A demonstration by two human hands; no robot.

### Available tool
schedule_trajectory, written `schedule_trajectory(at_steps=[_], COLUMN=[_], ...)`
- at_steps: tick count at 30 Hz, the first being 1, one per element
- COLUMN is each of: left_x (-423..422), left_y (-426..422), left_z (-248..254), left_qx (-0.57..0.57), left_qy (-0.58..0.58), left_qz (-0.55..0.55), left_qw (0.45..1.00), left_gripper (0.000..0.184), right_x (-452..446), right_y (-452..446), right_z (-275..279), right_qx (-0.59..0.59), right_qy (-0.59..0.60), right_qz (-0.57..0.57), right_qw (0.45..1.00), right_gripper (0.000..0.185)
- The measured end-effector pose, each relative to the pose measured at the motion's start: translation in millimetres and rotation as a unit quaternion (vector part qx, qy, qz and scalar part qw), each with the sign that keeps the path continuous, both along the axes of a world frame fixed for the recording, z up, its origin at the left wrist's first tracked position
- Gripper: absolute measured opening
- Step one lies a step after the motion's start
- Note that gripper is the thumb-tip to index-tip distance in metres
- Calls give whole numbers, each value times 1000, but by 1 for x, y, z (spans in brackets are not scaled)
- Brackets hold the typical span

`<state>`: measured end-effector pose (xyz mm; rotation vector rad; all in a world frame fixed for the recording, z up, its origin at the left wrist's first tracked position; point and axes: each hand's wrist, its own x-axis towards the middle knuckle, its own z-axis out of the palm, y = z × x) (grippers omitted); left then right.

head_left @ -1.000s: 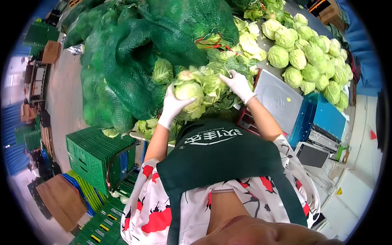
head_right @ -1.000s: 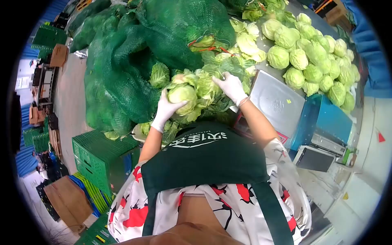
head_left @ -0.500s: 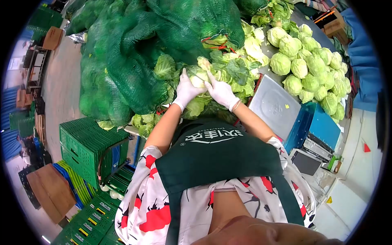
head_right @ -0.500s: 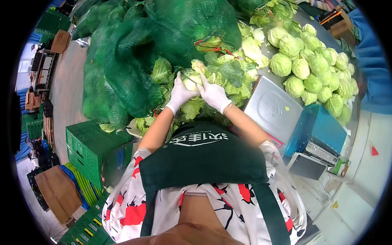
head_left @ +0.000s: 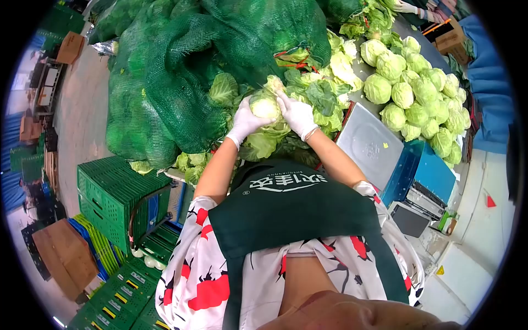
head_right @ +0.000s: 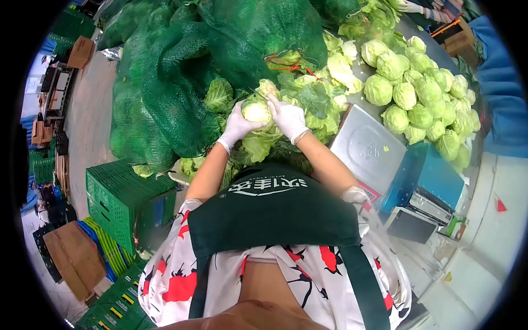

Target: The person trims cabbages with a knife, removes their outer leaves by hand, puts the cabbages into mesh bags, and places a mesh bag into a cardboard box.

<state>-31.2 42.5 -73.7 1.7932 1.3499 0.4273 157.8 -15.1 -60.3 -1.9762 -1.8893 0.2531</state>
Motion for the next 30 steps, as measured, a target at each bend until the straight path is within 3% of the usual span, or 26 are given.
schedule_trajectory(at_steps=[3, 4, 5, 7, 9, 11, 12, 14, 15, 17, 19, 20, 24, 27, 28, 30], left_x=[-18, -27, -32, -41, -48, -53, -53, -51, -49, -41, -35, -35, -42, -47, -48, -51], left_y=[1, -4, -11, -26, -35, -40, -38, -37, -38, -40, -44, -44, -46, -47, -48, -48], left_z=[18, 23, 28, 41, 44, 46, 47, 52, 55, 66, 75, 75, 81, 92, 93, 83], left_qx=[-154, -123, -169, -260, -255, -261, -226, -160, -128, -131, -157, -157, -189, -180, -183, -199], left_qy=[-136, -93, -163, -300, -357, -421, -406, -376, -358, -355, -386, -384, -452, -427, -412, -402], left_qz=[-12, -29, -4, 49, 64, 112, 123, 146, 155, 162, 157, 155, 103, 54, 46, 38], left_qw=[979, 988, 972, 917, 896, 862, 877, 901, 912, 911, 895, 897, 866, 885, 892, 893], left_gripper=[105, 97, 94, 89, 82, 82, 80, 77, 75, 71, 71, 72, 73, 73, 73, 75], right_x=[9, 20, 27, 35, 42, 51, 46, 21, 4, -27, -40, -40, -10, 27, 39, 45], right_y=[2, 6, 4, 7, 12, 7, 6, -4, -8, -20, -23, -26, -19, -8, -5, -6], right_z=[5, 0, -6, -7, -10, -12, -3, 43, 86, 92, 98, 98, 71, 55, 55, 60], right_qx=[-57, -90, -39, -53, -116, -111, -111, -114, -155, -25, -4, 78, 153, -13, -50, -28], right_qy=[28, 76, 142, 174, 280, 294, 281, 255, 251, 159, 127, 147, 207, 208, 135, 137], right_qz=[-58, -92, -86, -79, -117, -110, -119, -140, -107, -37, -11, -8, -39, -106, -95, -109], right_qw=[996, 989, 985, 980, 946, 943, 946, 950, 949, 986, 992, 986, 966, 972, 985, 984], right_gripper=[37, 37, 38, 41, 41, 52, 59, 75, 94, 78, 76, 52, 18, 25, 35, 42])
